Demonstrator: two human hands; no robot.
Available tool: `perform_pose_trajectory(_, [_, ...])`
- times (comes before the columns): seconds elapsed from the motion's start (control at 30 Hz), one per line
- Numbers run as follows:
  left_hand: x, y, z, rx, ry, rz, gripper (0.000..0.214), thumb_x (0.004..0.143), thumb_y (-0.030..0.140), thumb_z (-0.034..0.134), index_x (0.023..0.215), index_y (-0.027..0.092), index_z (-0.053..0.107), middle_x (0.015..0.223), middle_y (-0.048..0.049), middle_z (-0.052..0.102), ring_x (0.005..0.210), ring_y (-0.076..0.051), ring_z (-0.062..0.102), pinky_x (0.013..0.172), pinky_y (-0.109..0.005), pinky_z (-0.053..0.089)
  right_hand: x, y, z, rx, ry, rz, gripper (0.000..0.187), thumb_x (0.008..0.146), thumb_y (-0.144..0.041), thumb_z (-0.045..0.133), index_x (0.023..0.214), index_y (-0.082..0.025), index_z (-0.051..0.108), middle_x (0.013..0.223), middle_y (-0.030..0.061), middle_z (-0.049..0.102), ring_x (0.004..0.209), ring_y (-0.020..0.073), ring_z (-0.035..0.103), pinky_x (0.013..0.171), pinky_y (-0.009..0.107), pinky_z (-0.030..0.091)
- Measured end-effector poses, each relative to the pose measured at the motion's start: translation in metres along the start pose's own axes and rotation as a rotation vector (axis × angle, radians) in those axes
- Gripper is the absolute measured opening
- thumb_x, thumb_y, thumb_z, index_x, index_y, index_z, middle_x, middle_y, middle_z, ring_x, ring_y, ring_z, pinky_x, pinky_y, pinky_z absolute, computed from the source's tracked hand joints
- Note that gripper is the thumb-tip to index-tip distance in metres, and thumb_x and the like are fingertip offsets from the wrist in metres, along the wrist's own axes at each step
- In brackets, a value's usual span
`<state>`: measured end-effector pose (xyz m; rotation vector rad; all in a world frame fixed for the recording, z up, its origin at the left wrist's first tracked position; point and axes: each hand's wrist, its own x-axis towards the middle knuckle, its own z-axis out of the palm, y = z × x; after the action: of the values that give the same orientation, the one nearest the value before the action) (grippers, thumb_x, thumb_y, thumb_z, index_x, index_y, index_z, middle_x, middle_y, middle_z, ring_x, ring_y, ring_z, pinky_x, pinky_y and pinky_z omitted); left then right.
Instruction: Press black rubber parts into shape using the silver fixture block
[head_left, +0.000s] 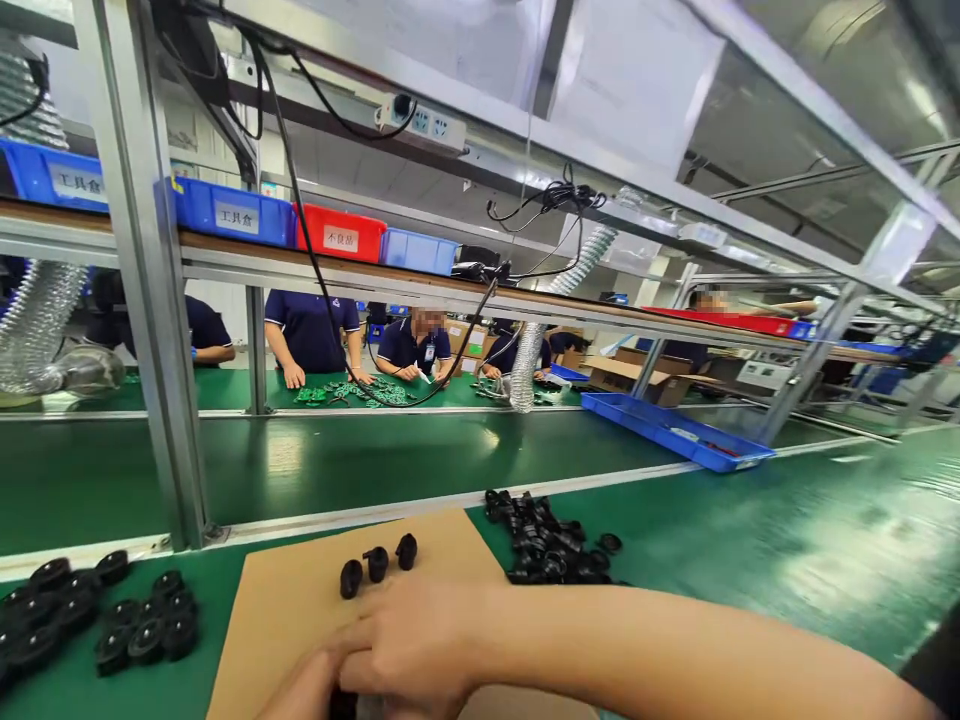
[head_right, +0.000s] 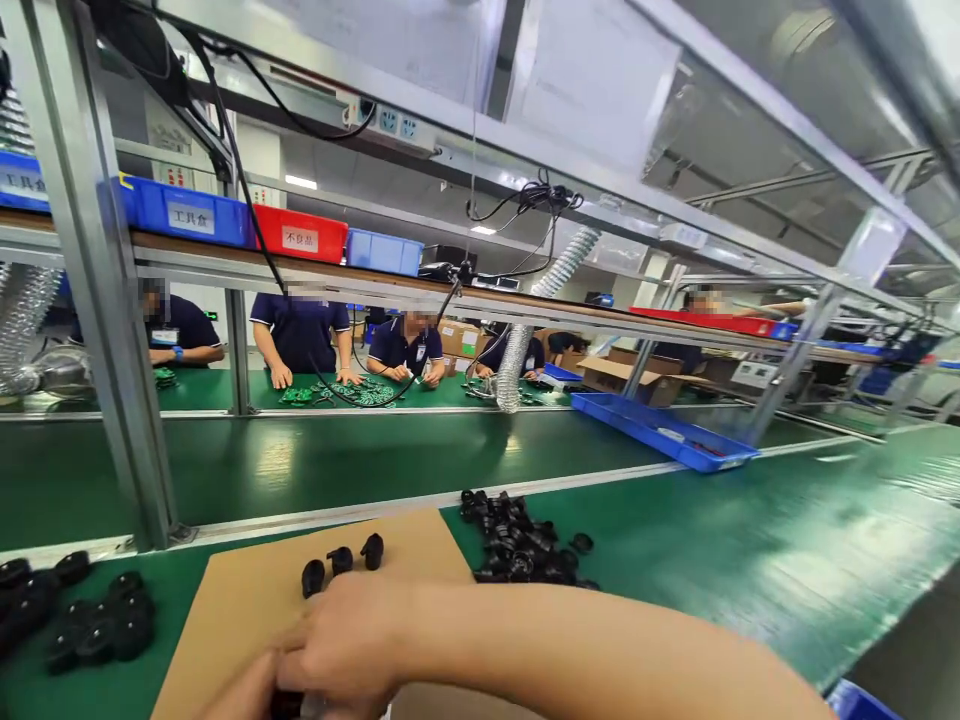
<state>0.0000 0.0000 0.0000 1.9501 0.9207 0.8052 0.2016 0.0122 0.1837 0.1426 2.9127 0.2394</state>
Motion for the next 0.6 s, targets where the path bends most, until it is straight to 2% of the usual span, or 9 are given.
perform_pose_trajectory(0.07, [0.003,0.001,-0.002,-0.020,-0.020,0.035,0.061,0.076,0.059,0.090,0.128,0.030,0.077,0.139,-0.0122,0.073,0.134,-0.047,0.061,0.117,-0.059,0.050,-0.015,0.007,-0.012,-0.069,-0.059,-0.057,0.036,0.092,-0.048,0.079,0.110,-0.017,0.071,0.109,0.0048,0.077,0.093,0.0254,0.066,0.059,0.037,0.040])
perform_pose_trajectory(0.13, [0.004,0.009,-0.005,-0.009,-0.055,0.064,0.059,0.079,0.052,0.089,0.132,0.029,0.074,0.144,-0.0120,0.070,0.136,-0.043,0.060,0.119,-0.054,0.048,-0.027,0.014,-0.014,-0.133,-0.090,-0.070,0.034,0.091,-0.041,0.082,0.108,-0.015,0.070,0.101,0.0044,0.075,0.090,0.0243,0.064,0.059,0.037,0.039])
perform_pose_trajectory(0.23, [0.004,0.031,-0.008,0.062,-0.088,0.039,0.047,0.083,0.042,0.086,0.126,0.027,0.074,0.134,-0.0108,0.073,0.125,-0.037,0.065,0.113,-0.047,0.051,-0.032,0.021,-0.002,-0.156,-0.080,-0.128,0.026,0.092,-0.027,0.080,0.108,-0.010,0.069,0.095,0.0045,0.073,0.085,0.0218,0.063,0.063,0.038,0.041])
perform_pose_trajectory(0.3, [0.004,0.045,-0.008,0.112,-0.083,-0.033,0.040,0.080,0.032,0.085,0.118,0.026,0.075,0.124,-0.0085,0.075,0.117,-0.035,0.066,0.106,-0.045,0.053,-0.028,0.021,0.010,-0.116,-0.083,-0.141,0.037,0.088,-0.036,0.081,0.107,-0.007,0.069,0.095,0.0072,0.073,0.082,0.0232,0.062,0.067,0.038,0.045])
perform_pose_trajectory(0.33, [0.004,0.050,-0.008,0.132,-0.077,-0.067,0.041,0.077,0.028,0.085,0.117,0.025,0.075,0.122,-0.0076,0.075,0.115,-0.035,0.066,0.105,-0.044,0.053,-0.025,0.017,0.015,-0.084,-0.095,-0.107,0.044,0.085,-0.044,0.082,0.107,-0.007,0.070,0.095,0.0087,0.073,0.080,0.0243,0.063,0.069,0.039,0.046])
perform_pose_trajectory(0.4, [0.004,0.057,-0.008,0.160,-0.067,-0.108,0.048,0.074,0.023,0.086,0.121,0.026,0.074,0.126,-0.0079,0.074,0.118,-0.035,0.065,0.108,-0.045,0.051,-0.020,0.005,0.023,-0.011,-0.129,0.073,0.048,0.082,-0.052,0.077,0.103,-0.009,0.072,0.091,0.0103,0.074,0.074,0.0263,0.064,0.067,0.040,0.045])
perform_pose_trajectory(0.47, [0.003,0.061,-0.010,0.170,-0.066,-0.108,0.051,0.076,0.027,0.087,0.125,0.026,0.073,0.131,-0.0088,0.073,0.121,-0.036,0.064,0.111,-0.045,0.048,-0.018,-0.012,0.026,0.052,-0.153,0.338,0.043,0.087,-0.055,0.067,0.096,-0.013,0.073,0.084,0.0111,0.074,0.069,0.0280,0.066,0.062,0.041,0.042])
perform_pose_trajectory(0.53, [0.004,0.065,-0.013,0.165,-0.081,-0.089,0.043,0.081,0.035,0.087,0.121,0.026,0.075,0.126,-0.0083,0.075,0.117,-0.035,0.065,0.108,-0.042,0.049,-0.021,-0.026,0.026,0.080,-0.151,0.531,0.044,0.094,-0.057,0.060,0.090,-0.015,0.073,0.081,0.0123,0.074,0.068,0.0292,0.067,0.061,0.040,0.039])
perform_pose_trajectory(0.6, [0.005,0.068,-0.016,0.144,-0.101,-0.062,0.033,0.084,0.042,0.086,0.113,0.026,0.078,0.119,-0.0070,0.077,0.112,-0.033,0.067,0.104,-0.040,0.051,-0.028,-0.031,0.024,0.081,-0.124,0.561,0.053,0.095,-0.065,0.061,0.092,-0.014,0.073,0.081,0.0123,0.074,0.070,0.0291,0.067,0.061,0.040,0.038])
